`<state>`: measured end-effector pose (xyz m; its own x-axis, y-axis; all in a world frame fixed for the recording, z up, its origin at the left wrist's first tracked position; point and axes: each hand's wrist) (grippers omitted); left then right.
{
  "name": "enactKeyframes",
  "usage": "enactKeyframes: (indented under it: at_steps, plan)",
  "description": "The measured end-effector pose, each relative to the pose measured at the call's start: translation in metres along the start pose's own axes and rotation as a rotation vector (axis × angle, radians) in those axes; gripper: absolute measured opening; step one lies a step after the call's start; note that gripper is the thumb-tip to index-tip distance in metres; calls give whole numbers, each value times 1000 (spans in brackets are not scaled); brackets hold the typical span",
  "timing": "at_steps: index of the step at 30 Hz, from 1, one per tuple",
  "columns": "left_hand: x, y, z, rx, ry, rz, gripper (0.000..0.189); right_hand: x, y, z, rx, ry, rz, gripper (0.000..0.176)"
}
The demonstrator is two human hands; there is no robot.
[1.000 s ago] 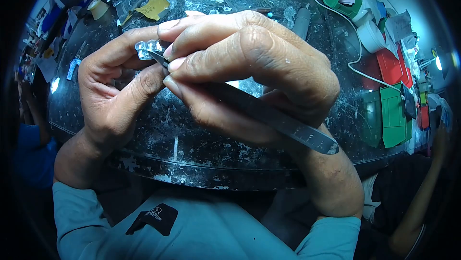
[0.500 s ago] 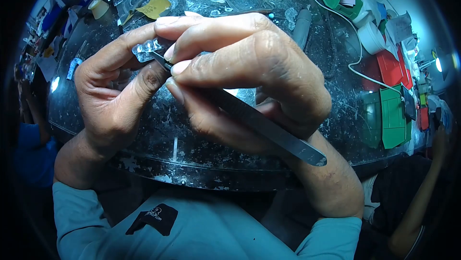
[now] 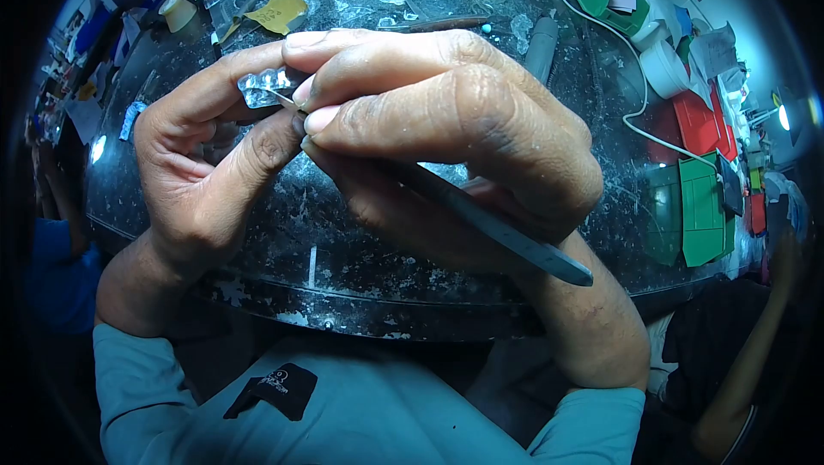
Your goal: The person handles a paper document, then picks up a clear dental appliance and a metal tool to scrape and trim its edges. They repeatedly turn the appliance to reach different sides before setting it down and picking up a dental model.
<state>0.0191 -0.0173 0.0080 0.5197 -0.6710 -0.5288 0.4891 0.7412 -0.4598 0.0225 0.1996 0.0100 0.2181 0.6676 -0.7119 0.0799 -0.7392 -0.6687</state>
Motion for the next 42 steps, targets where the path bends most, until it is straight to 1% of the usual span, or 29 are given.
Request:
enactKeyframes:
  at_steps: [9,11,16,21,23,25,29,37,42]
  plan:
    - [-1,-1,4,62,-10,-27,34,-1,0,6,20,-73,8,23]
    - [-2,-3,6,31,-15,-79,34,-1,0,6,24,-82,0,23]
    - [-2,-4,4,83,-17,-91,33,-1,0,1,35,-32,-7,24]
    - [-1,-3,4,86,-37,-67,32,-1,0,4,48,-57,-6,25]
    - [-2,-4,3,97,-22,-98,32,-2,1,3,55,-61,3,25]
    - [-2,-4,3,101,-20,-105,32,-2,1,-1,76,-25,14,24]
    - [-1,-4,4,94,-32,-96,31,-3,-1,-2,89,-16,1,25]
    - [-1,-2,6,135,-49,-104,33,-3,-3,-9,6,79,-6,26]
    - [0,-1,6,116,-59,-86,34,-2,-4,-6,-60,73,-4,24]
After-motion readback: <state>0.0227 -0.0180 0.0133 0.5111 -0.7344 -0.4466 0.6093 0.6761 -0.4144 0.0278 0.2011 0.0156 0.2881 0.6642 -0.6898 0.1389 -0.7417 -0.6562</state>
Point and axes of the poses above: each hand's wrist, its own x-axis away from the middle knuckle, its own y-axis out of the palm, z = x × y, and after that the axes turned 14 degrees about -z, right-handed
